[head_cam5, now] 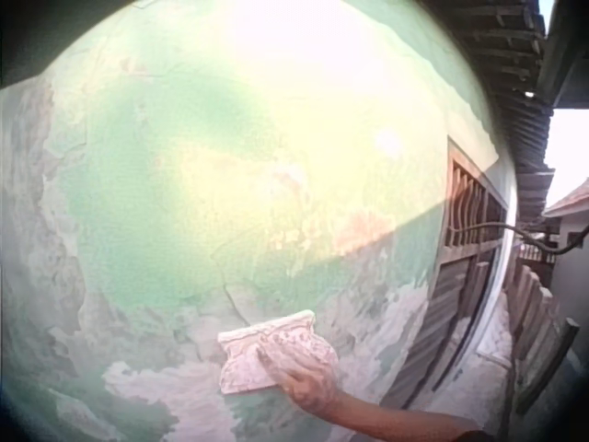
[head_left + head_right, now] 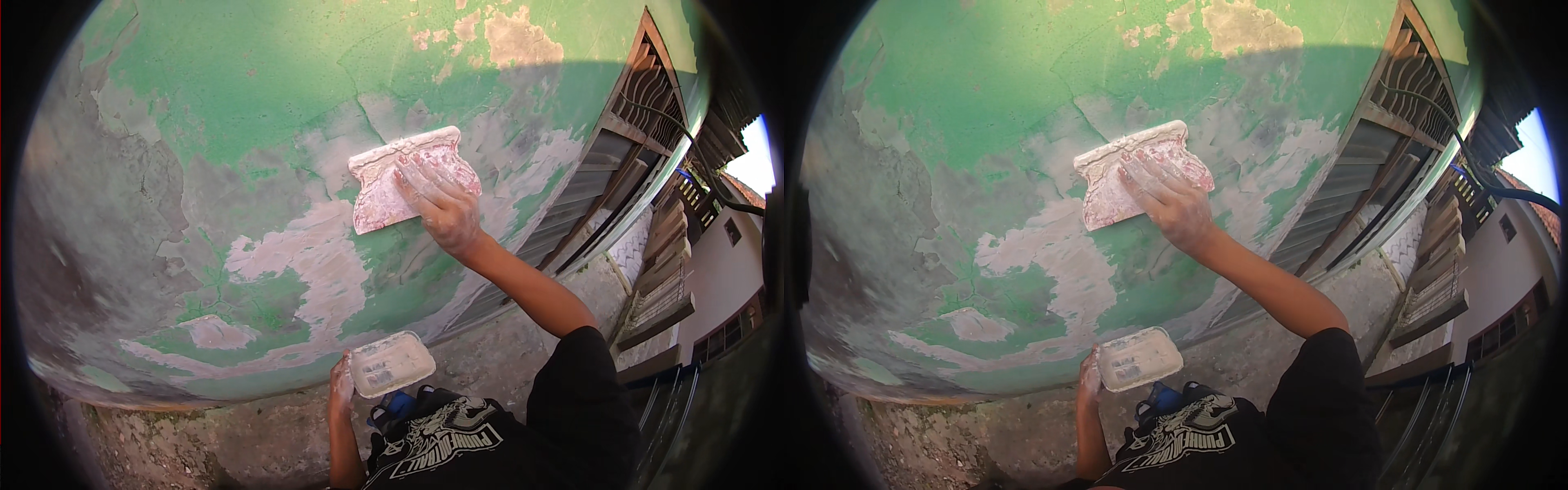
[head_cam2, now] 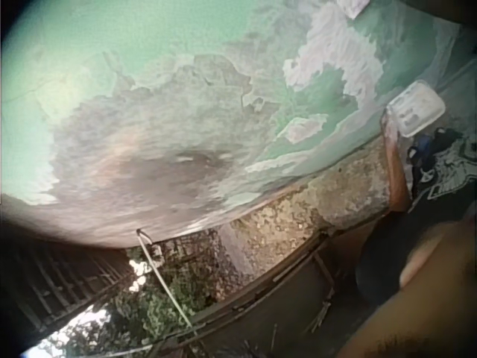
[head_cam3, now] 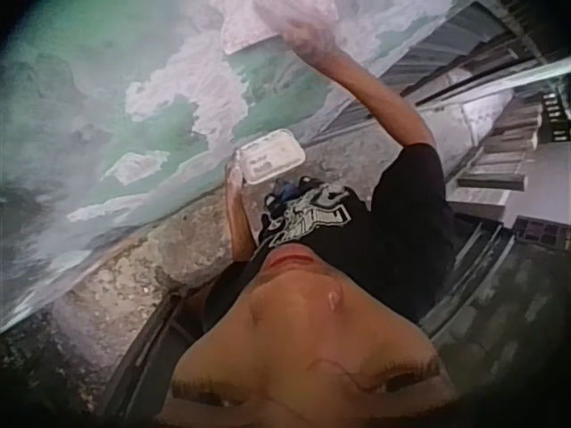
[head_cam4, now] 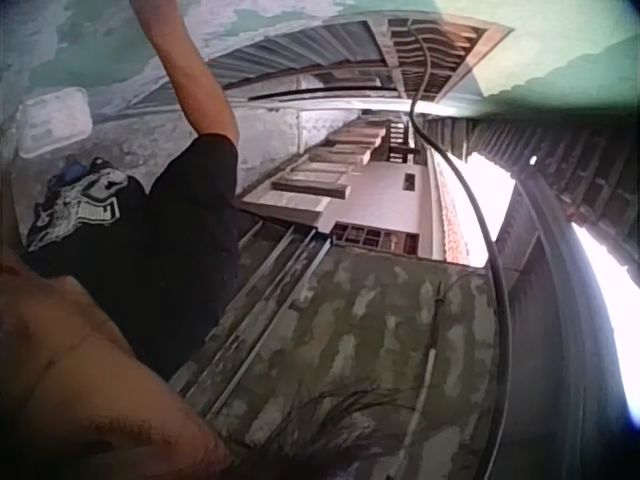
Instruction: Patching or applying putty to a damaged exterior wall using a putty knife.
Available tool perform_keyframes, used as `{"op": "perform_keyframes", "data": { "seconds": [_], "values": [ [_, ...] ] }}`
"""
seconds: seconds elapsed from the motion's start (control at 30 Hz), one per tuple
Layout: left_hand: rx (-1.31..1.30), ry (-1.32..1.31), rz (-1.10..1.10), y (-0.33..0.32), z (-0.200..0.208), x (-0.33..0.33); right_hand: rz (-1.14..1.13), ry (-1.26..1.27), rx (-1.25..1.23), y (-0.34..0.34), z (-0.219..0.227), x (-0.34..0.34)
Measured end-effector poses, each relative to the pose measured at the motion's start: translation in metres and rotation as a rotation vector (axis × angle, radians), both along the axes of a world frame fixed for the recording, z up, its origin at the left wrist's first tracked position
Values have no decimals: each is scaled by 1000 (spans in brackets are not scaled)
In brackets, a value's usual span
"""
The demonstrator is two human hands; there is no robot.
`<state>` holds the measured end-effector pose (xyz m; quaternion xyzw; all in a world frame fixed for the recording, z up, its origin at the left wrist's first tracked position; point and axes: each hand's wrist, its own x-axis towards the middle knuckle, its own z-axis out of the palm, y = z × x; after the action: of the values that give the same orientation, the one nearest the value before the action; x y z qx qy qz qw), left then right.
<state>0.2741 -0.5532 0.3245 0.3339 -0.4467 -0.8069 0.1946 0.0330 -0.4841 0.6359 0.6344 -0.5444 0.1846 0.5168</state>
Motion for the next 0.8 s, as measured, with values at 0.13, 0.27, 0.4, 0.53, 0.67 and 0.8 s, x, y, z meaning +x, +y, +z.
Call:
{"op": "perform_keyframes", "data": {
  "seconds": [0.13,0.27,0.4,0.53,0.67,0.8],
  "values": [
    [0,82,25,2,4,0,-4,-189,143,32,-66,-1],
    [-42,87,45,2,9,5,7,-433,267,71,-113,16],
    [-115,78,89,6,14,2,82,-953,600,99,-136,36],
    [-143,154,52,12,35,-3,215,-1095,915,101,-116,59],
    [-109,186,-34,16,69,-15,100,-1090,1005,100,-121,53],
    [-259,215,-82,19,76,-23,26,-920,1008,93,-125,46]
  ]
}}
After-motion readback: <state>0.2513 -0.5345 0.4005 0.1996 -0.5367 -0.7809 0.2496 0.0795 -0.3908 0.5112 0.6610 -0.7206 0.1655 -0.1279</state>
